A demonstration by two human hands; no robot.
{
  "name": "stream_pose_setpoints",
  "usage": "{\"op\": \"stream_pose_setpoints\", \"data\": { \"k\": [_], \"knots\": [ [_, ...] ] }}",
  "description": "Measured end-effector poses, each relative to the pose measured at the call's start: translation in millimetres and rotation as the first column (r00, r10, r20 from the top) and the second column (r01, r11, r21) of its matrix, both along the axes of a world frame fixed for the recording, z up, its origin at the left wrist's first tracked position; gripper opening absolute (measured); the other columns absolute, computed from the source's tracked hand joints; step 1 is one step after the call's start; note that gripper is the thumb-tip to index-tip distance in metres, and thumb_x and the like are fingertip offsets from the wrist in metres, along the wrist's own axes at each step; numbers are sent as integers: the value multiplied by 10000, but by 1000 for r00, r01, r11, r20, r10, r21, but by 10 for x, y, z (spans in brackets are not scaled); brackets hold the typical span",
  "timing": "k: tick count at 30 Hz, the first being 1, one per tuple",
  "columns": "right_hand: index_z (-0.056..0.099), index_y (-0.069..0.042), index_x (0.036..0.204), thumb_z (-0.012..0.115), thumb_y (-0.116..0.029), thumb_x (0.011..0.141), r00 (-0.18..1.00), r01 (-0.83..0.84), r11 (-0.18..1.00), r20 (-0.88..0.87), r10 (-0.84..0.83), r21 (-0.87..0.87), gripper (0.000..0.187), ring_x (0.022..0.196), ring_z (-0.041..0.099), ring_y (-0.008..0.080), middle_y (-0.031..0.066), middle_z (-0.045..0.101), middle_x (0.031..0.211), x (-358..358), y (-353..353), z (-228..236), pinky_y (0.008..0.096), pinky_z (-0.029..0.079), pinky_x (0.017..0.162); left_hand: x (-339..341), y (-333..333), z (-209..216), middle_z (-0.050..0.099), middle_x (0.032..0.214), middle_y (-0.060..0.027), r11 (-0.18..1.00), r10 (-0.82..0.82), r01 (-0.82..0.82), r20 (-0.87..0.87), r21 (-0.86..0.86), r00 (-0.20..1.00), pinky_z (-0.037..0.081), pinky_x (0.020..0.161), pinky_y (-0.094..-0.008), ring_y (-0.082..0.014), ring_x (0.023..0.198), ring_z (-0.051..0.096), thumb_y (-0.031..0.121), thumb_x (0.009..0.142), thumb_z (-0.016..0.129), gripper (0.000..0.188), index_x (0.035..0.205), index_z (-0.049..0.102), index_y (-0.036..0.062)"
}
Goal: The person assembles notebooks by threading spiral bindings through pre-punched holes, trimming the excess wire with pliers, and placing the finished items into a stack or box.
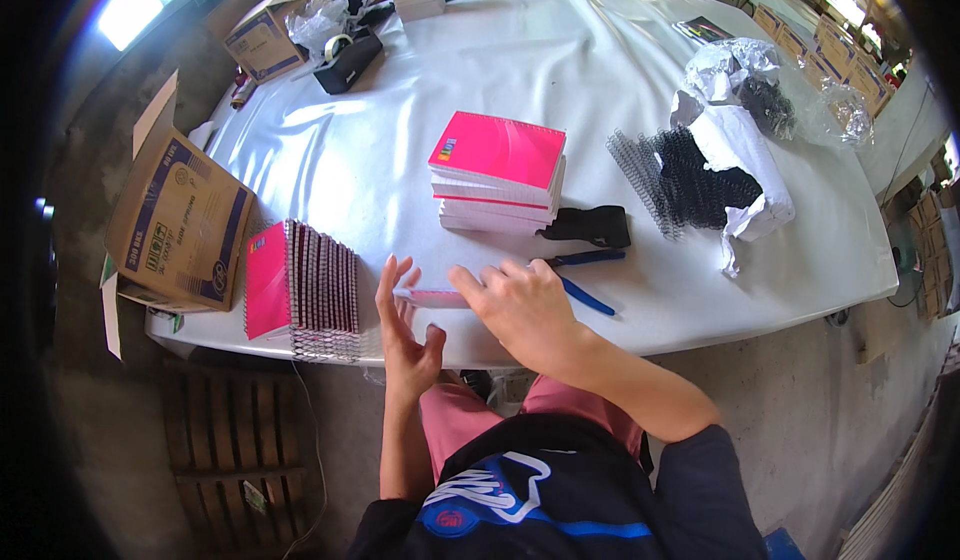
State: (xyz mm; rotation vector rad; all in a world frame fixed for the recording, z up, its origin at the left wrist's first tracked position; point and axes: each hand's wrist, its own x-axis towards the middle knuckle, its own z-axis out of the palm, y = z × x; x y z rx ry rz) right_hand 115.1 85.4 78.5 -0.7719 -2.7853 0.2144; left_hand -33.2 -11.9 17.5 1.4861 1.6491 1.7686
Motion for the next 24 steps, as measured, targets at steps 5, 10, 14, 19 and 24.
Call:
{"op": "stream_pose_setpoints", "data": {
  "k": [5, 10, 14, 19, 24],
  "knots": [
    [513, -105, 1217, 698, -41, 683, 974, 42, 964, -205, -98, -261, 570, 977, 598, 275, 98, 622, 1017, 133, 88, -314, 385, 477, 833, 43, -40, -297, 394, 1293, -206, 989, 36, -59, -166, -136, 985, 413, 925, -384, -337, 1109, 476, -74, 731, 565, 649, 1345, 410, 66],
    [516, -97, 1223, 616, 80, 697, 862, -132, 861, -486, -145, -491, 564, 940, 588, 284, 137, 578, 1025, 320, 146, -398, 363, 474, 855, 295, 53, -343, 346, 1255, -258, 996, 53, -66, -175, -67, 983, 392, 922, -418, -369, 1112, 398, 2, 709, 646, 703, 1360, 398, 96],
    [562, -88, 1189, 602, 140, 709, 861, -209, 861, -505, -63, -463, 533, 890, 600, 213, 95, 572, 948, 296, -8, -449, 312, 488, 814, 413, 29, -145, 277, 1274, -299, 967, 169, -213, -272, -142, 947, 327, 997, -467, -429, 1180, 293, 126, 682, 722, 702, 1334, 465, 158],
    [563, -96, 1187, 620, 90, 712, 820, -239, 689, -523, -234, -684, 514, 998, 576, 222, 101, 584, 1042, 345, -43, -439, 355, 470, 884, 529, 31, -14, 363, 1245, -181, 906, 255, -422, -747, -37, 613, 140, 1067, -580, -379, 1245, 292, 331, 728, 683, 590, 1282, 535, 193],
    [636, -26, 1036, 596, 39, 766, 710, -265, 669, -610, -352, -694, 281, 952, 596, 168, 63, 642, 966, 868, 729, -318, 292, 479, 807, 505, 157, -160, 507, 997, -71, 937, 178, -334, -693, -97, 699, -10, 1023, -680, -308, 1149, 419, 439, 677, 692, 435, 972, 608, 131]
  ]
}}
